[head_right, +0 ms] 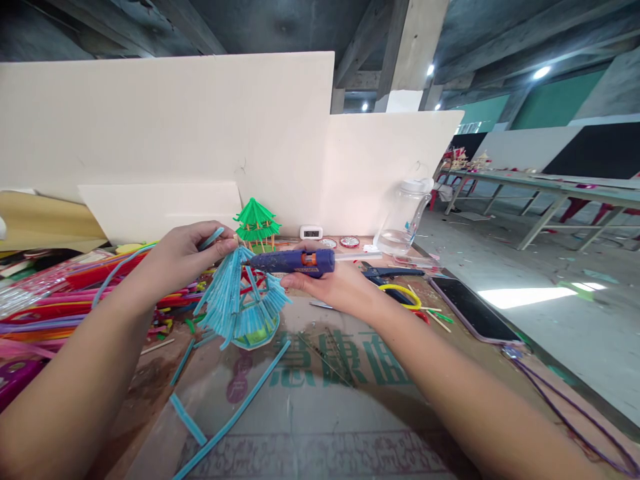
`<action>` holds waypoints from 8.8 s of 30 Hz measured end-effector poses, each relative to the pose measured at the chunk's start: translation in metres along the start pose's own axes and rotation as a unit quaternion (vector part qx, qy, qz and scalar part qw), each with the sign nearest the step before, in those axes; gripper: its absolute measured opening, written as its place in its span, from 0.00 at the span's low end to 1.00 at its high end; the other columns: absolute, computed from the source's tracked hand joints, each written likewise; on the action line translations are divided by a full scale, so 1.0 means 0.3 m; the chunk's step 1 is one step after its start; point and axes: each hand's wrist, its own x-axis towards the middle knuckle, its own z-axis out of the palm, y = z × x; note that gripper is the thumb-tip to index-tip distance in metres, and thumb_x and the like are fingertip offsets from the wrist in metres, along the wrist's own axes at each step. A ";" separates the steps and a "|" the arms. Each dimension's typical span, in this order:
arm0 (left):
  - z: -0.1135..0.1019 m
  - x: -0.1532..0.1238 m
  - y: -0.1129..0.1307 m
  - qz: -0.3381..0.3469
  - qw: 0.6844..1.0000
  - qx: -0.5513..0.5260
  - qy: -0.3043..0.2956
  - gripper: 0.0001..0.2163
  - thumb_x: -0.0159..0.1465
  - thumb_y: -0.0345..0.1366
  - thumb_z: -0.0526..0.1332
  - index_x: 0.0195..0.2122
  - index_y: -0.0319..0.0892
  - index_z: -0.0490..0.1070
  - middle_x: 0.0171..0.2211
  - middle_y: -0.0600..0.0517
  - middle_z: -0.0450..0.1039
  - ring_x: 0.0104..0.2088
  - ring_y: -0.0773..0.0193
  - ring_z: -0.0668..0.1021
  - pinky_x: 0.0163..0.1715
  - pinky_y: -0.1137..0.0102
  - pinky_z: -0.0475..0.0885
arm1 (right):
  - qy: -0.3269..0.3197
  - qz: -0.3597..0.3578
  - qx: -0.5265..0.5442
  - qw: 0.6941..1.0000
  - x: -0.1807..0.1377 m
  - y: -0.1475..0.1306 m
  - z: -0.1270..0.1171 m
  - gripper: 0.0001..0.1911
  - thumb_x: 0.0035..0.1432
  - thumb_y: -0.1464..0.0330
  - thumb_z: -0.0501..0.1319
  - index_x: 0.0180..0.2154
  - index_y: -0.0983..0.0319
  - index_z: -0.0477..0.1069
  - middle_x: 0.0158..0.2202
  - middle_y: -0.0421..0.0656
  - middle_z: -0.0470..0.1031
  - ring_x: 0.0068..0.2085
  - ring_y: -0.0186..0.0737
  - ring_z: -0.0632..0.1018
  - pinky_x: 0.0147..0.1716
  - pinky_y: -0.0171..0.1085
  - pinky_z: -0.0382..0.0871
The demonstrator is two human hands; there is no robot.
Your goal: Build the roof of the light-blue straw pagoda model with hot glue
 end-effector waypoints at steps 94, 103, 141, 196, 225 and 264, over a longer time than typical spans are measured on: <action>-0.002 -0.003 0.007 0.012 1.000 -0.014 0.007 0.16 0.64 0.50 0.55 0.37 0.43 0.74 0.30 0.54 0.73 0.30 0.65 0.71 0.30 0.72 0.62 | -0.184 -0.030 0.056 0.981 0.002 -0.007 -0.034 0.20 0.53 0.54 0.65 0.40 0.62 0.66 0.33 0.39 0.68 0.31 0.32 0.68 0.28 0.32 0.60; 0.000 -0.002 0.007 0.015 1.000 -0.013 0.009 0.17 0.64 0.50 0.54 0.37 0.42 0.74 0.30 0.53 0.73 0.31 0.63 0.71 0.31 0.71 0.62 | -0.174 0.004 0.057 0.983 -0.001 -0.010 -0.031 0.21 0.52 0.55 0.66 0.40 0.61 0.66 0.33 0.39 0.70 0.32 0.35 0.70 0.30 0.33 0.61; 0.004 -0.001 0.000 0.021 0.999 -0.038 0.009 0.16 0.64 0.48 0.55 0.36 0.41 0.73 0.34 0.53 0.73 0.33 0.63 0.71 0.32 0.71 0.63 | -0.129 0.008 0.049 0.990 0.001 -0.034 -0.021 0.18 0.50 0.61 0.69 0.38 0.59 0.65 0.35 0.38 0.72 0.33 0.36 0.72 0.31 0.33 0.63; -0.001 0.002 -0.002 0.020 0.999 -0.040 -0.001 0.16 0.64 0.48 0.55 0.37 0.41 0.73 0.34 0.53 0.73 0.33 0.63 0.71 0.31 0.71 0.62 | -0.125 -0.018 0.022 0.992 -0.003 -0.024 -0.013 0.19 0.50 0.56 0.68 0.36 0.61 0.68 0.29 0.37 0.69 0.29 0.33 0.69 0.27 0.32 0.60; -0.001 0.001 -0.004 0.026 0.999 -0.028 0.004 0.15 0.65 0.48 0.55 0.37 0.41 0.73 0.34 0.53 0.73 0.33 0.64 0.71 0.32 0.72 0.62 | -0.070 -0.031 0.009 0.997 0.001 -0.040 -0.002 0.15 0.50 0.62 0.69 0.37 0.60 0.69 0.30 0.36 0.70 0.30 0.33 0.69 0.29 0.32 0.60; -0.003 0.001 -0.005 0.015 0.999 -0.031 0.002 0.16 0.64 0.49 0.55 0.37 0.41 0.73 0.34 0.53 0.74 0.32 0.64 0.71 0.32 0.72 0.62 | -0.191 0.006 0.075 0.979 -0.006 -0.034 -0.050 0.20 0.51 0.57 0.67 0.40 0.61 0.67 0.30 0.38 0.75 0.30 0.34 0.74 0.29 0.32 0.65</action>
